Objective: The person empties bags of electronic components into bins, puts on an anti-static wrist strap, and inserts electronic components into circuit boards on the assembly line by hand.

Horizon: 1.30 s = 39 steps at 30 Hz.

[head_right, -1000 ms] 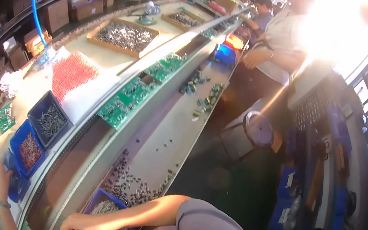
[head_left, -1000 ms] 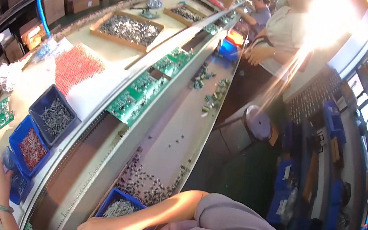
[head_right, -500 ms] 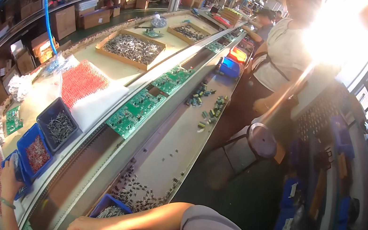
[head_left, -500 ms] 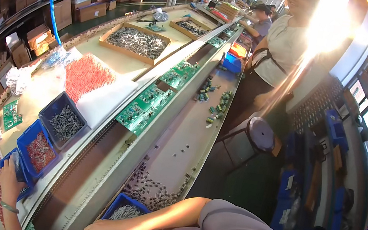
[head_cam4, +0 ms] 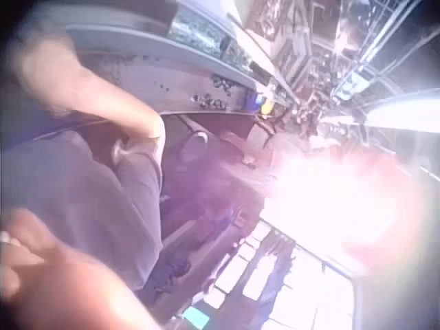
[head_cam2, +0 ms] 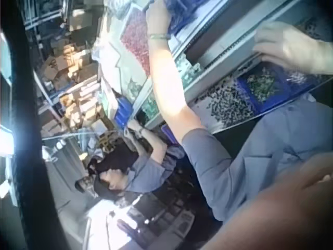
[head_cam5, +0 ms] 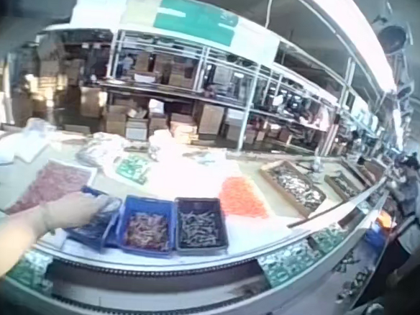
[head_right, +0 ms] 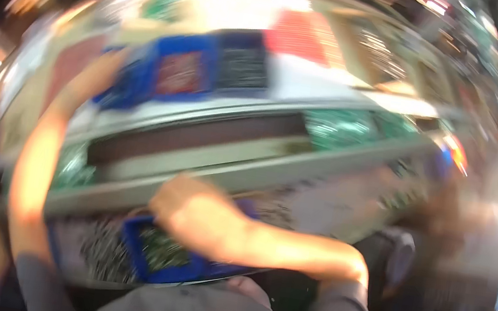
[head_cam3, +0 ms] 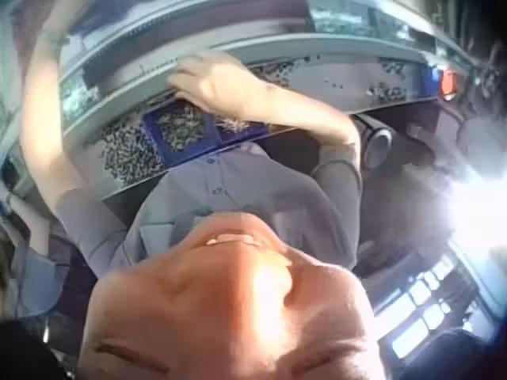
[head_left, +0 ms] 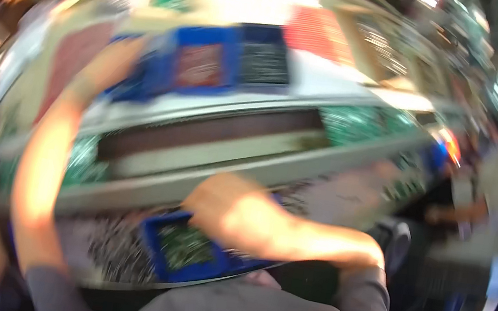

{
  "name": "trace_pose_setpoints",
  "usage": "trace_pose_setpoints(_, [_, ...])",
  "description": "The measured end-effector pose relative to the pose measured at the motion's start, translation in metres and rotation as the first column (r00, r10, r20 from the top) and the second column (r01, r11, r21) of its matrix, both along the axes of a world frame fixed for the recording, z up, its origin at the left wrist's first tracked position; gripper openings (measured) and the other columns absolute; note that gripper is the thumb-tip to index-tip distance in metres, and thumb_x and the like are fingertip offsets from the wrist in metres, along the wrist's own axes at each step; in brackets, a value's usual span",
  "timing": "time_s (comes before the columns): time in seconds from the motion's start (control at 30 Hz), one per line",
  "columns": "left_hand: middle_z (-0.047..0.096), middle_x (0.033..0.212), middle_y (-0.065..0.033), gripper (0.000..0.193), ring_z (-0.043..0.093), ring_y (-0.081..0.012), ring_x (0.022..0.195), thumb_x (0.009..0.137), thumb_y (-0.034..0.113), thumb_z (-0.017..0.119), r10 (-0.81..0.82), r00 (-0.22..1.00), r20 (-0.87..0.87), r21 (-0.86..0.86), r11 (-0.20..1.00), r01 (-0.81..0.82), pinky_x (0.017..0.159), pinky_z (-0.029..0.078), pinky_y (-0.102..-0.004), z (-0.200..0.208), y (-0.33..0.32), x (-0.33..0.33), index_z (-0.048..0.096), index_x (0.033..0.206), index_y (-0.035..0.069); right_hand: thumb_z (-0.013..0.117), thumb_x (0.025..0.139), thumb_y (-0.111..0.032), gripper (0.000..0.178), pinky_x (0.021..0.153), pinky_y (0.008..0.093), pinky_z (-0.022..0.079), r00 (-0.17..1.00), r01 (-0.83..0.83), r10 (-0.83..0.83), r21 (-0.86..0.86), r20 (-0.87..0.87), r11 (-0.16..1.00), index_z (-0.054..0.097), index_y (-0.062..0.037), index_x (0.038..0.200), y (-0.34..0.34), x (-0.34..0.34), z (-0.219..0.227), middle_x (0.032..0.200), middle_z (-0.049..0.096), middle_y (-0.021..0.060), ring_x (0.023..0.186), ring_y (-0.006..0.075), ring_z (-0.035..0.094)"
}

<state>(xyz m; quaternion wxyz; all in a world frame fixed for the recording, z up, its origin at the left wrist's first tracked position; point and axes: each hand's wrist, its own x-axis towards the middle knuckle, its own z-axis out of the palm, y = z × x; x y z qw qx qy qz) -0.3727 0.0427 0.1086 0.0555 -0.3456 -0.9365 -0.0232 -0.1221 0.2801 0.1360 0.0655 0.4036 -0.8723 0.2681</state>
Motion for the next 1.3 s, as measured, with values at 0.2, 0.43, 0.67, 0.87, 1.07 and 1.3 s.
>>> trace_pose_setpoints(0.2, [0.060, 0.094, -0.0215, 0.031, 0.057, -0.0382, 0.092, 0.070, 0.005, 0.065, 0.038, 0.989, 0.144, -0.022, 0.999, -0.035, 0.079, 0.047, -0.0411, 0.014, -0.014, -0.020, 0.054, 0.098, -0.001, 0.067, 0.071, -0.020, 0.026, 0.082, 0.0399, 0.040, 0.923, 0.071, -0.045, 0.055, -0.382, 0.996, 0.058, -0.0017, 0.086, -0.067, -0.115, -0.028, 0.086, 0.056, 0.0107, 0.091, 0.0269, 0.051])
trace_pose_setpoints(0.43, [0.061, 0.092, -0.0214, 0.032, 0.059, -0.0365, 0.089, 0.068, 0.012, 0.071, -0.053, 0.989, 0.140, 0.031, 0.998, 0.049, 0.077, 0.048, -0.0396, 0.027, -0.025, -0.023, 0.060, 0.095, -0.002, 0.064, 0.076, -0.030, 0.028, 0.093, 0.0430, 0.037, 0.946, 0.168, -0.051, 0.351, -0.321, 0.921, 0.062, -0.0034, 0.086, -0.109, -0.164, -0.046, 0.086, 0.061, 0.0086, 0.090, 0.0242, 0.054])
trace_pose_setpoints(0.67, [0.061, 0.096, -0.0204, 0.035, 0.057, -0.0361, 0.094, 0.071, 0.007, 0.067, -0.044, 0.994, 0.104, 0.056, 0.998, 0.038, 0.080, 0.046, -0.0396, 0.033, -0.025, -0.020, 0.058, 0.103, -0.002, 0.066, 0.072, -0.029, 0.022, 0.096, 0.0432, 0.036, 0.912, 0.163, -0.035, 0.283, -0.409, 0.945, 0.065, -0.0069, 0.073, -0.091, -0.182, -0.069, 0.074, 0.061, 0.0059, 0.085, 0.0218, 0.055])
trace_pose_setpoints(0.87, [0.061, 0.098, -0.0190, 0.038, 0.058, -0.0347, 0.091, 0.071, 0.012, 0.068, -0.051, 0.988, 0.145, 0.055, 0.998, 0.043, 0.081, 0.046, -0.0390, 0.039, -0.024, -0.029, 0.057, 0.105, -0.001, 0.064, 0.070, -0.019, 0.014, 0.083, 0.0386, 0.042, 0.852, 0.188, -0.192, -0.057, -0.487, 0.980, 0.061, -0.0063, 0.066, -0.090, -0.194, -0.072, 0.073, 0.057, 0.0056, 0.079, 0.0232, 0.054])
trace_pose_setpoints(1.07, [0.061, 0.092, -0.0128, 0.033, 0.061, -0.0218, 0.084, 0.081, 0.013, 0.061, -0.054, 0.791, 0.609, 0.385, 0.892, -0.236, 0.071, 0.049, -0.0325, 0.029, -0.054, -0.047, 0.053, 0.110, -0.001, 0.058, 0.061, -0.011, 0.002, 0.066, 0.0325, 0.039, 0.707, 0.308, -0.369, -0.208, -0.603, 0.928, 0.057, -0.0092, 0.061, -0.097, -0.197, -0.064, 0.075, 0.052, 0.0017, 0.077, 0.0201, 0.048])
trace_pose_setpoints(1.3, [0.060, 0.101, -0.0114, 0.026, 0.061, -0.0216, 0.087, 0.092, 0.017, 0.050, -0.293, 0.521, 0.802, 0.527, 0.758, -0.385, 0.059, 0.050, -0.0279, 0.010, -0.071, -0.068, 0.052, 0.115, 0.006, 0.066, 0.063, -0.011, 0.008, 0.069, 0.0342, 0.039, 0.750, 0.303, -0.354, -0.186, -0.558, 0.935, 0.058, -0.0106, 0.067, -0.102, -0.212, -0.059, 0.076, 0.053, -0.0001, 0.079, 0.0203, 0.049])
